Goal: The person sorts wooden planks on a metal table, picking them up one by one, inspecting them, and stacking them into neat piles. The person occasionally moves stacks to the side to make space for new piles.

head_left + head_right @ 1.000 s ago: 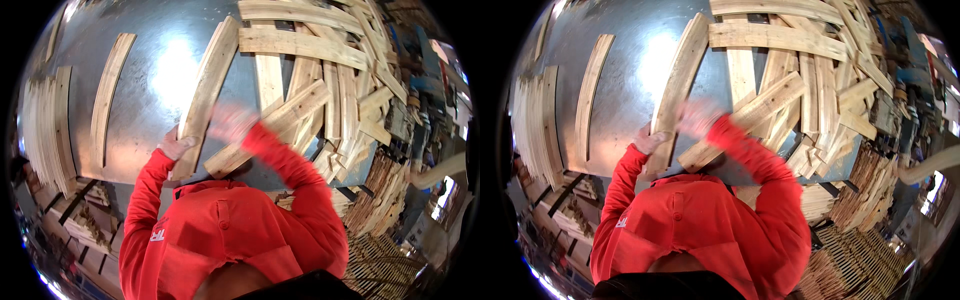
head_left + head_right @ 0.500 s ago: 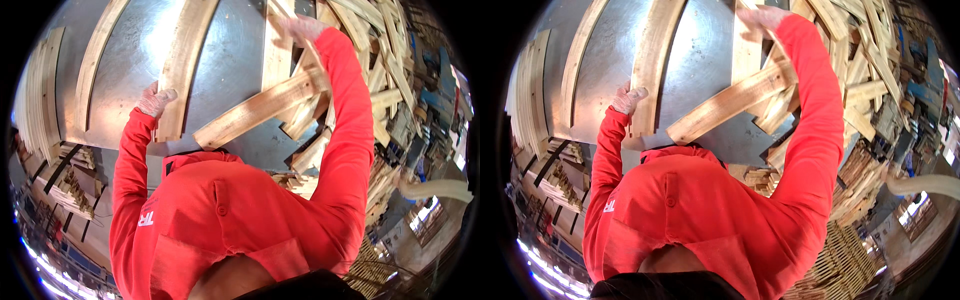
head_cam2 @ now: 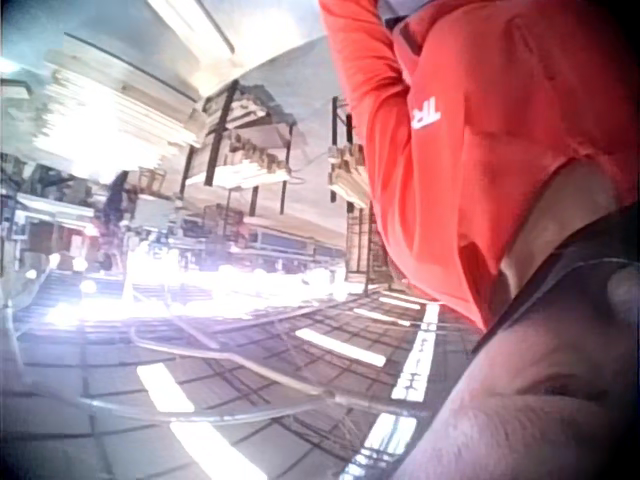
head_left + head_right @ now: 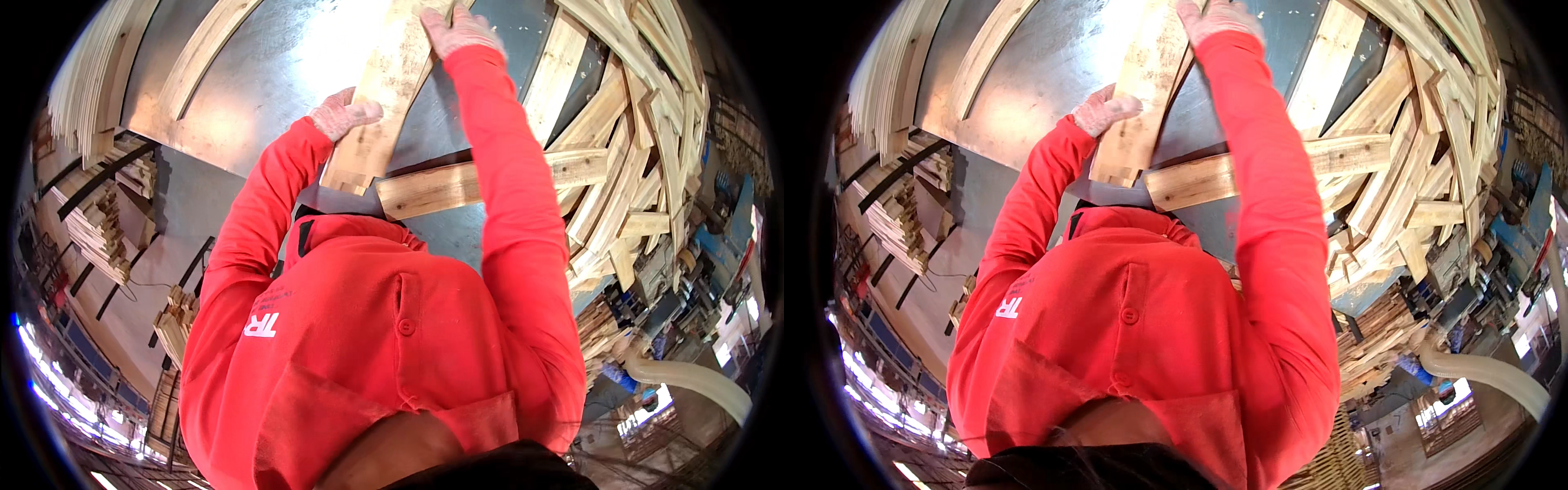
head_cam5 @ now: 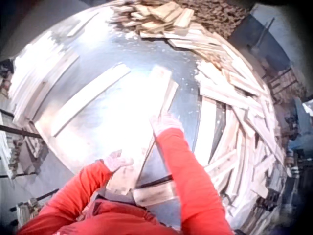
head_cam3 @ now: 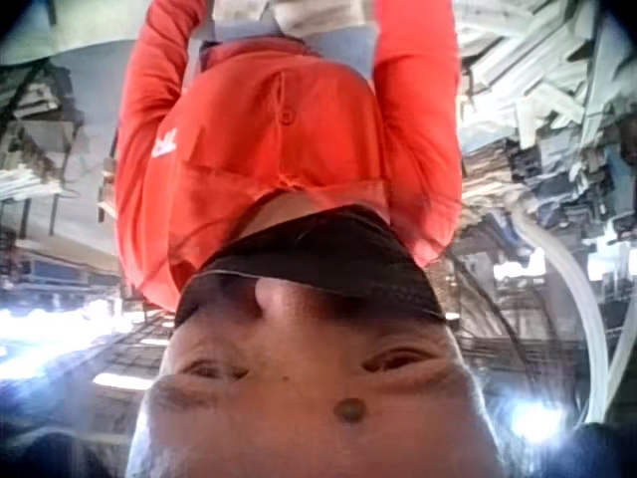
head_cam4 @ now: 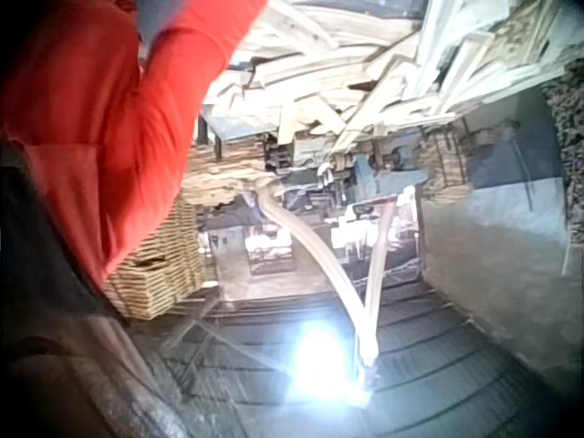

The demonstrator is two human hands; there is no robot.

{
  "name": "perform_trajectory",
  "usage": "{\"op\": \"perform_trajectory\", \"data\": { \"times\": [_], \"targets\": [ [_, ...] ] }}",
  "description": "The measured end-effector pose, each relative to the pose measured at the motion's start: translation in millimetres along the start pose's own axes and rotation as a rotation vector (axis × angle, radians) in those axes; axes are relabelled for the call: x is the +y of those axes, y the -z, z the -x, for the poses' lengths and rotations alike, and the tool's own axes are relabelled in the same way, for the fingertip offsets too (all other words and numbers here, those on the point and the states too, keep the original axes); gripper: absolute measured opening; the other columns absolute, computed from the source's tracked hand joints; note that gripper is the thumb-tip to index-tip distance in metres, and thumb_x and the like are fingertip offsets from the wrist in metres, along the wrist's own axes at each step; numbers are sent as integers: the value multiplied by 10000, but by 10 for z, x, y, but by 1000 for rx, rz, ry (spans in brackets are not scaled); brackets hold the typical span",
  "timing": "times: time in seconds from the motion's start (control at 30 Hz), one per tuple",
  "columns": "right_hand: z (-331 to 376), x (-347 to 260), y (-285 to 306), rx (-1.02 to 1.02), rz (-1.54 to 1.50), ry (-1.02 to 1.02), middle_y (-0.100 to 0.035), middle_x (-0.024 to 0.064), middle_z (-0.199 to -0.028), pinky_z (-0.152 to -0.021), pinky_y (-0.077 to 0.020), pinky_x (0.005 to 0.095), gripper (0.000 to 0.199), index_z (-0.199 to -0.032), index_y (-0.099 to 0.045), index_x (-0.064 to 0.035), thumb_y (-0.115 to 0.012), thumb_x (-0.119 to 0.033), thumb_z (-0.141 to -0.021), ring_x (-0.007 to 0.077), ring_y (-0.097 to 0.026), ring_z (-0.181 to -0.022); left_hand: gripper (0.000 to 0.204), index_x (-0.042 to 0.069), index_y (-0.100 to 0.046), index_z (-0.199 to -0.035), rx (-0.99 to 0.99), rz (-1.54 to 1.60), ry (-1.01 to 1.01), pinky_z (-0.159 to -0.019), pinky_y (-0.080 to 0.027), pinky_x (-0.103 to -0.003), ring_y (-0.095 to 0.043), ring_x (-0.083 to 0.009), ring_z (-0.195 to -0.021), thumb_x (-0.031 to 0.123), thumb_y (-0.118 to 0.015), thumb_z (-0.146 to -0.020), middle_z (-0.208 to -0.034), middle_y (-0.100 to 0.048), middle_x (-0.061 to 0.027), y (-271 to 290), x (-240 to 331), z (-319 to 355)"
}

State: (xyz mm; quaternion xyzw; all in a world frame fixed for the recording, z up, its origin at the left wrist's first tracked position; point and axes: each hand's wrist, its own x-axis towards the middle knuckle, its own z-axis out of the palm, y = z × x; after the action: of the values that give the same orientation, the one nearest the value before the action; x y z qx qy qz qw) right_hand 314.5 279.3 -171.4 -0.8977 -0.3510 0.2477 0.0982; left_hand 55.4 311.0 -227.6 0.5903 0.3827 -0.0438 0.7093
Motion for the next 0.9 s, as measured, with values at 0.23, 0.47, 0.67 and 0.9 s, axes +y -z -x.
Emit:
{"op": "perform_trajectory", "data": {
  "times": [0.23, 0.47, 0.67, 0.9],
  "targets": [
    [-900, 1256, 1181, 419, 883, 96, -405, 122, -1463, -1087, -353, 474, 837, -1492, -276, -149, -719, -341, -809, 318, -425, -1337, 539, -8, -584, -1281, -166, 315, 34, -939, -473, -334, -614, -168, -1012, 318, -631, -855, -1164, -658, -69, 104, 35, 100],
    [-1487, 1476, 1410, 83, 673, 68, -514, 188, -1393, -1063, -378, 565, 928, -1496, -282, -114, -770, -209, -712, 352, -517, -1276, 645, -16, -557, -1294, -155, 282, -13, -893, -490, -320, -620, -162, -988, 439, -677, -854, -1138, -652, -57, 18, 183, 21],
    [46, 645, 250, 283, 192, 1016, -533, 91, -1306, -1148, -314, 511, 409, -1334, -492, -247, -461, -181, -932, 304, -492, -1254, 715, -16, -509, -1329, -188, 272, 13, -924, -501, -385, -622, -244, -1059, 570, -533, -921, -1205, -622, -126, 190, -124, -132],
    [952, 636, 258, 143, 458, 372, -457, 196, -1415, -1131, -275, 526, 740, -1376, -444, -39, -629, -462, -798, 359, -423, -1325, 475, -3, -590, -1204, -134, 115, -76, -803, -510, -338, -615, -184, -878, 387, -599, -934, -1044, -647, -62, 91, -454, -350]
  ]
}}
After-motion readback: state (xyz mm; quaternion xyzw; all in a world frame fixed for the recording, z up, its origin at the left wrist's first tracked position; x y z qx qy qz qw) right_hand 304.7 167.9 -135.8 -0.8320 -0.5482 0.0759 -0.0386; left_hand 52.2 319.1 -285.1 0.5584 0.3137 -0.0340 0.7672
